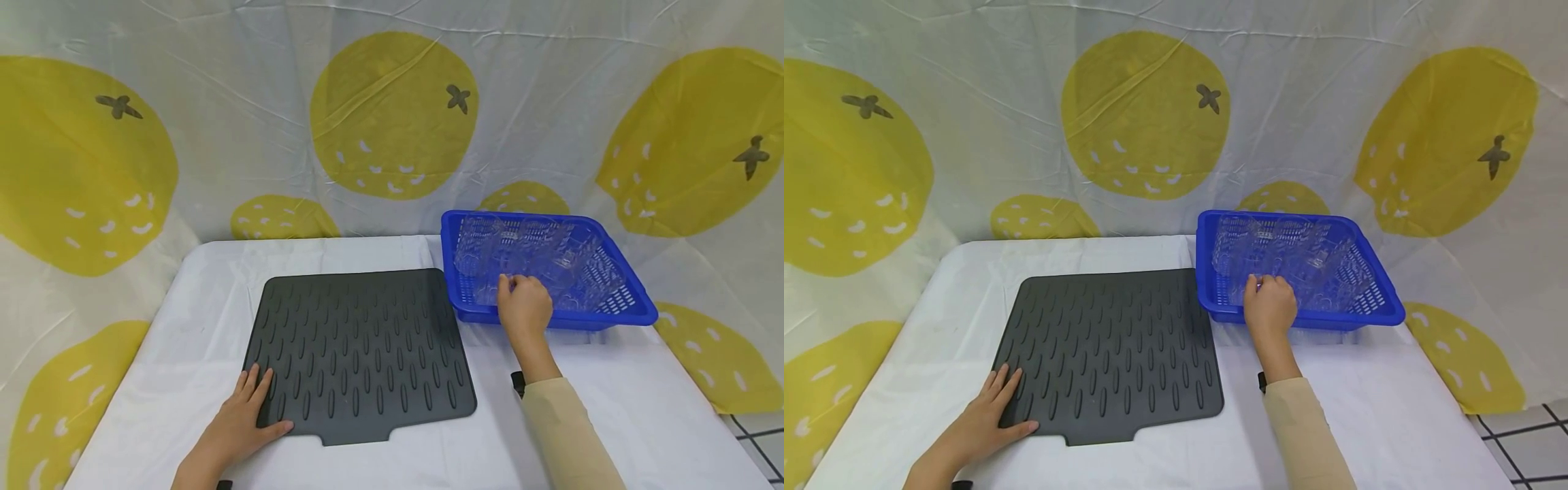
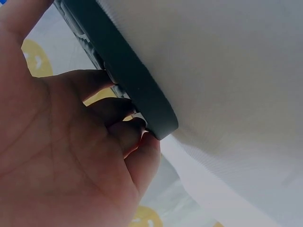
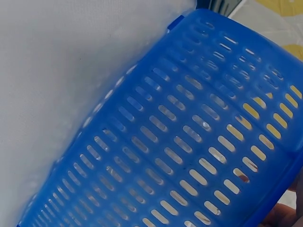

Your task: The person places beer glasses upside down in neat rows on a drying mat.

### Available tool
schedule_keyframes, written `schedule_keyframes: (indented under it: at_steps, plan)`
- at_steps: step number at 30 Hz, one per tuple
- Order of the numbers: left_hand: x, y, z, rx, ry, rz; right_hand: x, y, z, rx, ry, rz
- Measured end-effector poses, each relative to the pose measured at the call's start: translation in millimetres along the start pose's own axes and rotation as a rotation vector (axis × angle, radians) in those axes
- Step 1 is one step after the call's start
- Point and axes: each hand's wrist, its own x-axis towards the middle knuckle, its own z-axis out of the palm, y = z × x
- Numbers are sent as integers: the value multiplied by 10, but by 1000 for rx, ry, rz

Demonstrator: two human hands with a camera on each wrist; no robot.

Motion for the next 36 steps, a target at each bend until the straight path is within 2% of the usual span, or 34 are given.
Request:
schedule_keyframes:
  at_steps: [4, 7, 14, 28, 36]
  plan:
    - [-4, 7, -7, -2, -2, 0, 10, 9, 3, 68, 108, -62]
    - [-5, 9, -7, 0, -1, 0, 23, -3, -18, 112, 149, -91]
    - [4, -3, 1, 7, 6, 2, 28, -95, -138, 205, 164, -66]
    - [-6, -13, 12, 22, 21, 7, 36, -258, -357, 302, 270, -200]
    - [-11, 3, 0, 4, 20, 2, 38, -351, -450, 360, 229, -230]
